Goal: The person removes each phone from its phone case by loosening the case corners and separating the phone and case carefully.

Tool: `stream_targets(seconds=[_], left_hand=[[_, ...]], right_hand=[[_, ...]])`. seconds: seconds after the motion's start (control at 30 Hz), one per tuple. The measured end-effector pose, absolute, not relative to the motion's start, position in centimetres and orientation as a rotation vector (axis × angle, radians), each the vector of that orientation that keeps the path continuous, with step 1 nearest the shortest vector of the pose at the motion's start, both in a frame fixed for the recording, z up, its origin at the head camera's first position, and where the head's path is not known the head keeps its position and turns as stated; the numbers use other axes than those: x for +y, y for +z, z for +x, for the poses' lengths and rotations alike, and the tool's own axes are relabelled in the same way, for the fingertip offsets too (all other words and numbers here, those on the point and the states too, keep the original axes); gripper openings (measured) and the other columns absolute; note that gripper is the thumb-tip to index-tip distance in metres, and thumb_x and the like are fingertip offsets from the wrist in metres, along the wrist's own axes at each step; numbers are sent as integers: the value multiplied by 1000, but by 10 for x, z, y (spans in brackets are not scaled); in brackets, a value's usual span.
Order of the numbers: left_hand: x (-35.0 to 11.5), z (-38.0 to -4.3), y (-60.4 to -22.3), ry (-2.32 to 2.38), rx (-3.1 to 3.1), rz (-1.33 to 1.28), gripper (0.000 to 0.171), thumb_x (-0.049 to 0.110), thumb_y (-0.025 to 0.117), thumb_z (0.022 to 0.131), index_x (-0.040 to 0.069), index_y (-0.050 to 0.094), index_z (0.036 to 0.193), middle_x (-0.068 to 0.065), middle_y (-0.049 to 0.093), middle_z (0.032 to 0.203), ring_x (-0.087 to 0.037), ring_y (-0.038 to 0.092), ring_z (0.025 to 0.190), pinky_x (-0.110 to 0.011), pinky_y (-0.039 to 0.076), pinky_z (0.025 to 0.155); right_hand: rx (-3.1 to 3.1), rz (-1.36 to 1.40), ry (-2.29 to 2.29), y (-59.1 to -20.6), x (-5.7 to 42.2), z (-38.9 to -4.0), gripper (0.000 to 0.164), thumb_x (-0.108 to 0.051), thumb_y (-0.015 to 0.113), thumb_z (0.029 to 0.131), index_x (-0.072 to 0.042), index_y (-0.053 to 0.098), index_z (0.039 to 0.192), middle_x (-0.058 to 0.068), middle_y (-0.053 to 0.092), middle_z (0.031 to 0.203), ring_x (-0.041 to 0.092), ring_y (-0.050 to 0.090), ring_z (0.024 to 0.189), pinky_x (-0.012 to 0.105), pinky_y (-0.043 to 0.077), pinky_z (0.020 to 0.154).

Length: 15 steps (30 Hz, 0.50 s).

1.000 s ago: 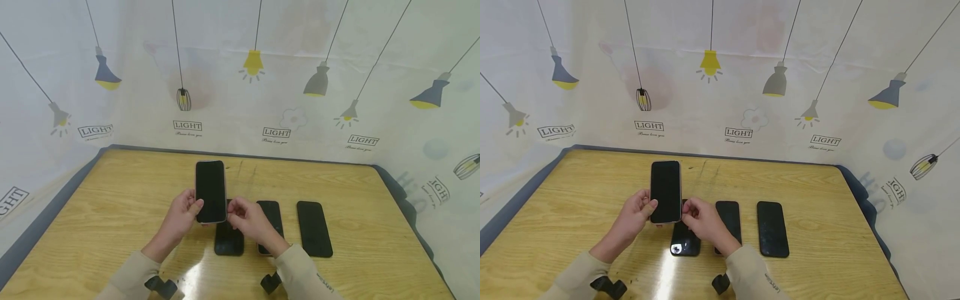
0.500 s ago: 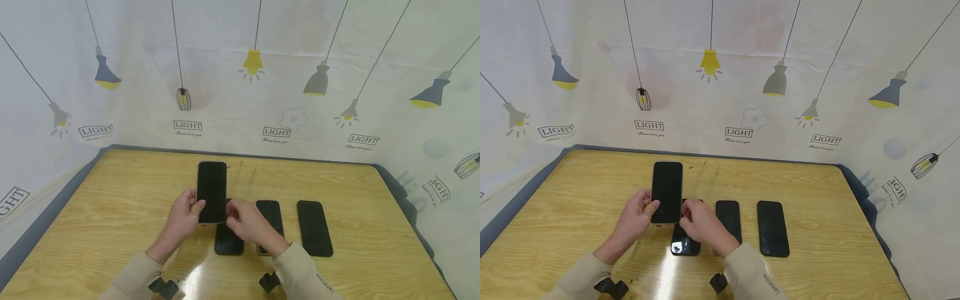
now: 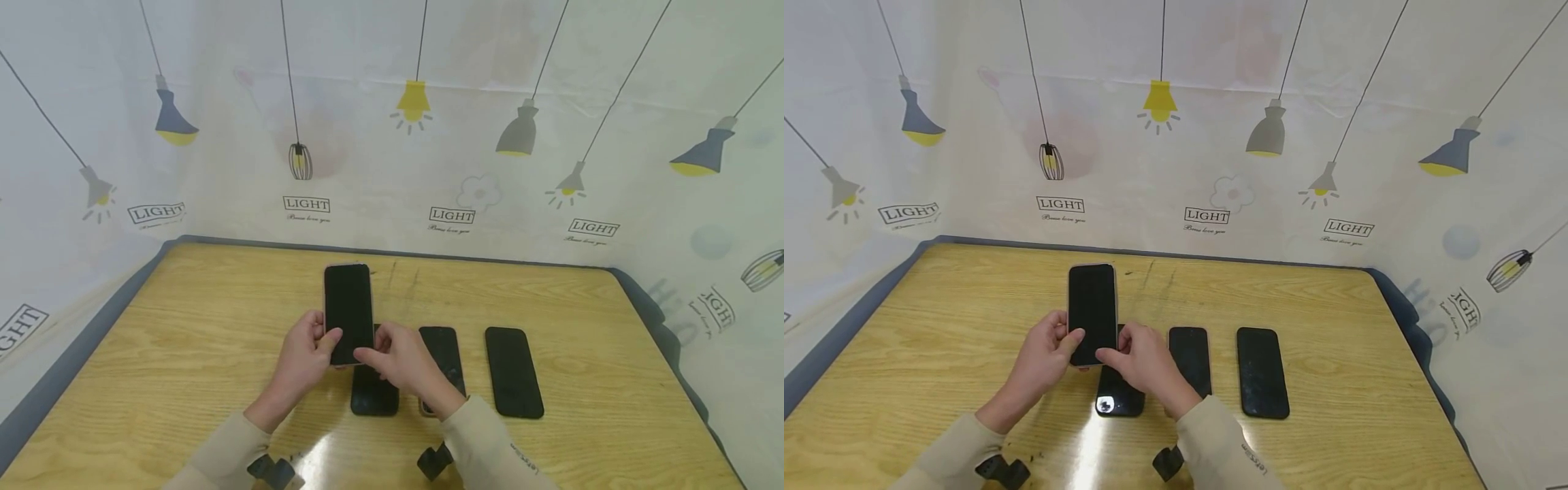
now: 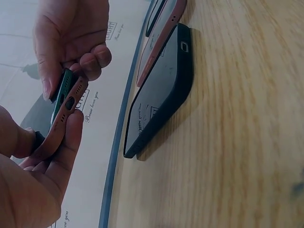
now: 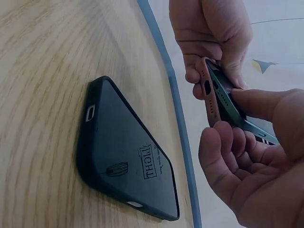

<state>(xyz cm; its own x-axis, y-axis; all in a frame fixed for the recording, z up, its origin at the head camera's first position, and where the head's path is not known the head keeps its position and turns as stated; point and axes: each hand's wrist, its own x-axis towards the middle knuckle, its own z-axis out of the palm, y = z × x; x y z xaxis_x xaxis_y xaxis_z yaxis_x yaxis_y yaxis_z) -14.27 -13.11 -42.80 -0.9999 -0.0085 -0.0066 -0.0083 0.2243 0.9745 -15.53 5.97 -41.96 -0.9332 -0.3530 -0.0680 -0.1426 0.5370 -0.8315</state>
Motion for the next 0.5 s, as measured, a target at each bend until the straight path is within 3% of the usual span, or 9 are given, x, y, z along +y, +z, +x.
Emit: stream_targets(seconds=[0.13,0.37,0.5], left_hand=[[-132,-143,-429,-1957,-2470,34,14,3,58,105,-4,57,116,-23,75,104,-25,74,86,-27,57,60],[-132,-144,-431,-2000,-2436,32,15,4,62,103,-5,57,114,-24,74,104,-31,76,93,-37,64,68],[-134,-144,-432,-1947,-2455,52,18,6,67,101,-4,57,111,-22,75,99,-25,75,86,-30,61,65]], right_hand=[[2514,-444,-1374,-420,62,-156,32,-28,76,96,-7,55,82,1,62,66,16,64,56,30,52,49],[2454,-475,-1421,-422,64,-158,31,-23,75,97,-7,53,80,2,62,67,17,65,56,31,54,52],[2398,-480,-1493,-423,66,-158,27,-19,74,97,-6,55,82,3,64,67,16,65,58,38,60,57]])
